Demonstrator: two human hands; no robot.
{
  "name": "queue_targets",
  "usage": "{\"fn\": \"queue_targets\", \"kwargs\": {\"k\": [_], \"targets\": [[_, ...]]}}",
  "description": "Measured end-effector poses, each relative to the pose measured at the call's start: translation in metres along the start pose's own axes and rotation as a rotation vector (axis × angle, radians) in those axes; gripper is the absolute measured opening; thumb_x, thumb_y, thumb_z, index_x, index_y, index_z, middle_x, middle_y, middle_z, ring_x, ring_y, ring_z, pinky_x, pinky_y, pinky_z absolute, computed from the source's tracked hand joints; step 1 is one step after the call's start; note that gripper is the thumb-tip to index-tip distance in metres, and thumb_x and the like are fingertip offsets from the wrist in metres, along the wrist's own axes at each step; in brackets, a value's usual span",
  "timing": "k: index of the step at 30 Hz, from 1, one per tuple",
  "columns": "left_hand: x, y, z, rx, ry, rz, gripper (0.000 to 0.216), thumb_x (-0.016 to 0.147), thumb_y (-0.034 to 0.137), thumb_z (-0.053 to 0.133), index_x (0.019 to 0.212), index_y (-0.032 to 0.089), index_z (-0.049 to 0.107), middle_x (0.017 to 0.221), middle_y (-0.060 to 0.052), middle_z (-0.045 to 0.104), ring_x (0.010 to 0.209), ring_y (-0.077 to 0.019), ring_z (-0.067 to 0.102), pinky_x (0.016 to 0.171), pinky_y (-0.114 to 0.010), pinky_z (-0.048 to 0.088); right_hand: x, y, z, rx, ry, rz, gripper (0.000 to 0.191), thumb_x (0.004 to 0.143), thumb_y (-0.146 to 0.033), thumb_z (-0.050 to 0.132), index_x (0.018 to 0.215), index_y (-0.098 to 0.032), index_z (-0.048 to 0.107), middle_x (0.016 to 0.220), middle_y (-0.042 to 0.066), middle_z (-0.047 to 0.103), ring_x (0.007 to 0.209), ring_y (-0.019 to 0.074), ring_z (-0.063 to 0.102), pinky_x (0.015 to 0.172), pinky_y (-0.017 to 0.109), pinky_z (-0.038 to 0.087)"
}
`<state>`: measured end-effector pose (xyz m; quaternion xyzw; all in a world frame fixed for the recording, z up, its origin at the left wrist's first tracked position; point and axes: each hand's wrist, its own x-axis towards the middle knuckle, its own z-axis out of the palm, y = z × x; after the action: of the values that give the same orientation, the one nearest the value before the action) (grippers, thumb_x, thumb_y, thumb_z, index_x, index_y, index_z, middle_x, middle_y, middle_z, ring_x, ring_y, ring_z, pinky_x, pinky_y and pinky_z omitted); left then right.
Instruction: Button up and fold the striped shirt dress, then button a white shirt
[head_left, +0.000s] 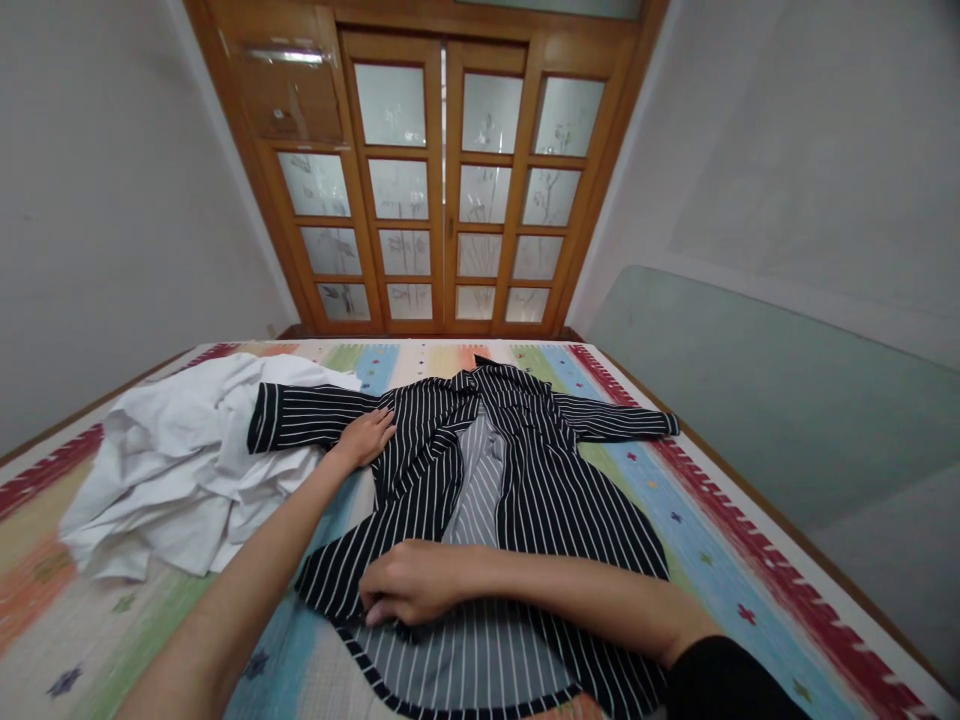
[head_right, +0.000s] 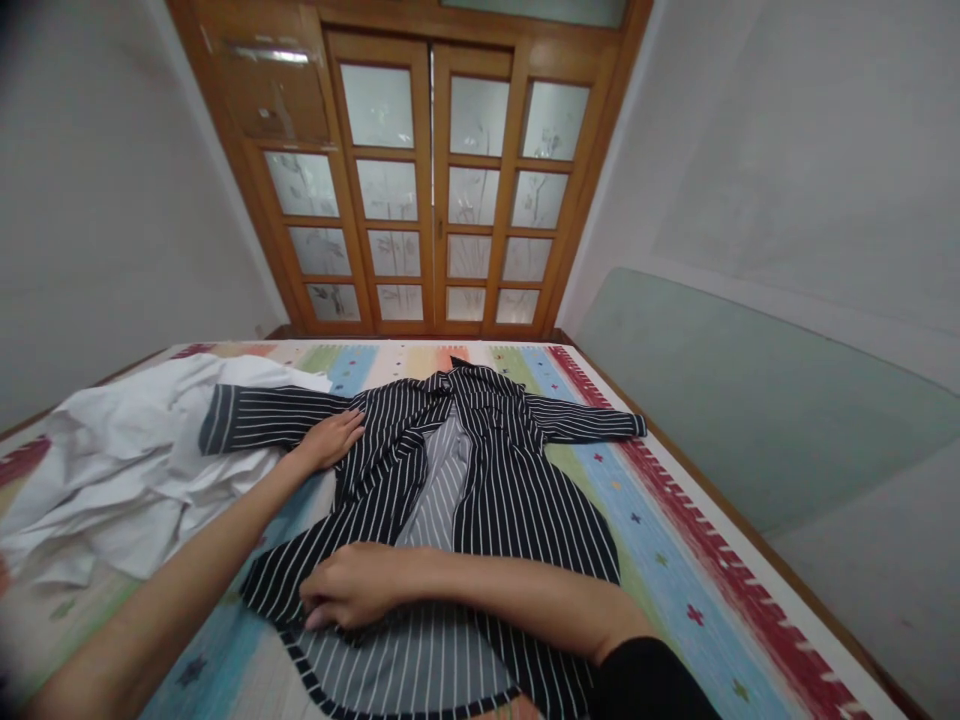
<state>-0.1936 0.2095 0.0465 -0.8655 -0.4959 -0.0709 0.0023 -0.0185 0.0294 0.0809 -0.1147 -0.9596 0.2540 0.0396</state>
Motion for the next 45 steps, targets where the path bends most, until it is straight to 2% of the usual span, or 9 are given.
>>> {"fn": "queue_targets", "kwargs": {"k": [5,11,18,21,23,26,32,40,45], "targets": [[0.002,-0.009,0.009,-0.115,0.048,-0.027,0.051,0.093,0.035,0.032,0.130,0.010,0.055,0.143,-0.017,0.050,0.136,-0.0280,0.042,0.114,-0.041,0.029,-0.031,-0.018,-0.002,0.354,-0.388,-0.059,0.017,0.080,-0.005,0.064,0.075,-0.020,0.056,0.070,-0.007,0.060,0.068,0.0092,0.061,0.067,0.017,0.044],[0.004,-0.006,0.007,-0.116,0.062,-0.055,0.046,0.090,0.033,0.038,0.126,0.013,0.058,0.138,-0.014,0.056,0.133,-0.0269,0.046,0.114,-0.041,0.030,-0.062,-0.036,0.015,0.200,-0.893,0.115,0.036,0.066,-0.009,0.073,0.045,-0.021,0.047,0.040,-0.009,0.045,0.046,0.0137,0.051,0.053,0.024,0.040],[-0.030,0.029,-0.019,-0.047,0.236,0.133,0.034,0.092,0.029,0.034,0.096,0.014,0.064,0.106,-0.018,0.067,0.105,-0.0305,0.059,0.097,-0.048,0.043,-0.130,-0.033,-0.032,0.158,-0.189,0.346,0.016,0.083,-0.036,0.065,0.081,-0.020,0.063,0.065,-0.005,0.057,0.057,0.0106,0.049,0.054,0.023,0.035],[-0.082,0.048,-0.035,-0.190,0.209,0.155,0.033,0.093,0.040,0.037,0.088,0.018,0.060,0.090,-0.011,0.065,0.088,-0.0257,0.059,0.086,-0.043,0.047,-0.182,-0.026,-0.045,0.052,0.070,0.581,0.007,0.081,-0.022,0.059,0.086,-0.018,0.063,0.076,0.000,0.061,0.068,0.0135,0.054,0.066,0.025,0.042],[-0.128,0.058,-0.043,-0.350,0.083,0.187,0.030,0.090,0.045,0.044,0.094,0.019,0.059,0.091,-0.007,0.064,0.084,-0.0220,0.059,0.079,-0.035,0.049,-0.223,-0.022,-0.043,-0.043,0.206,0.746,0.027,0.069,-0.007,0.052,0.092,-0.017,0.061,0.092,0.005,0.063,0.086,0.0183,0.057,0.081,0.031,0.045],[-0.196,0.074,-0.042,-0.495,-0.091,0.161,0.036,0.081,0.048,0.058,0.107,0.023,0.059,0.100,-0.005,0.065,0.086,-0.0210,0.060,0.079,-0.031,0.050,-0.282,-0.021,-0.024,-0.073,0.312,0.952,0.055,0.058,-0.003,0.047,0.109,-0.017,0.059,0.121,0.011,0.057,0.118,0.0250,0.051,0.104,0.041,0.038],[-0.252,0.120,-0.014,-0.582,0.065,-0.096,0.020,0.086,0.042,0.056,0.084,0.023,0.063,0.087,-0.005,0.066,0.082,-0.0211,0.062,0.078,-0.033,0.052,-0.331,-0.028,0.023,0.076,0.347,1.081,0.066,0.065,-0.015,0.053,0.132,-0.019,0.052,0.149,0.013,0.039,0.138,0.0287,0.035,0.115,0.048,0.026],[-0.240,0.152,-0.029,-1.066,0.360,-0.524,0.045,0.068,0.063,0.069,0.069,0.020,0.058,0.063,0.001,0.058,0.059,-0.0159,0.060,0.056,-0.023,0.050,-0.309,-0.031,0.052,0.012,0.725,0.917,0.020,0.075,-0.019,0.048,0.087,-0.020,0.065,0.107,0.010,0.068,0.105,0.0238,0.061,0.097,0.042,0.045],[-0.253,0.140,-0.054,-1.144,0.531,-0.750,0.050,0.050,0.060,0.079,0.070,0.019,0.058,0.064,0.003,0.059,0.054,-0.0140,0.058,0.053,-0.022,0.051,-0.311,-0.044,0.050,-0.175,1.073,0.964,0.005,0.074,-0.023,0.050,0.069,-0.022,0.050,0.070,0.002,0.058,0.067,0.0178,0.056,0.064,0.030,0.047]]}}
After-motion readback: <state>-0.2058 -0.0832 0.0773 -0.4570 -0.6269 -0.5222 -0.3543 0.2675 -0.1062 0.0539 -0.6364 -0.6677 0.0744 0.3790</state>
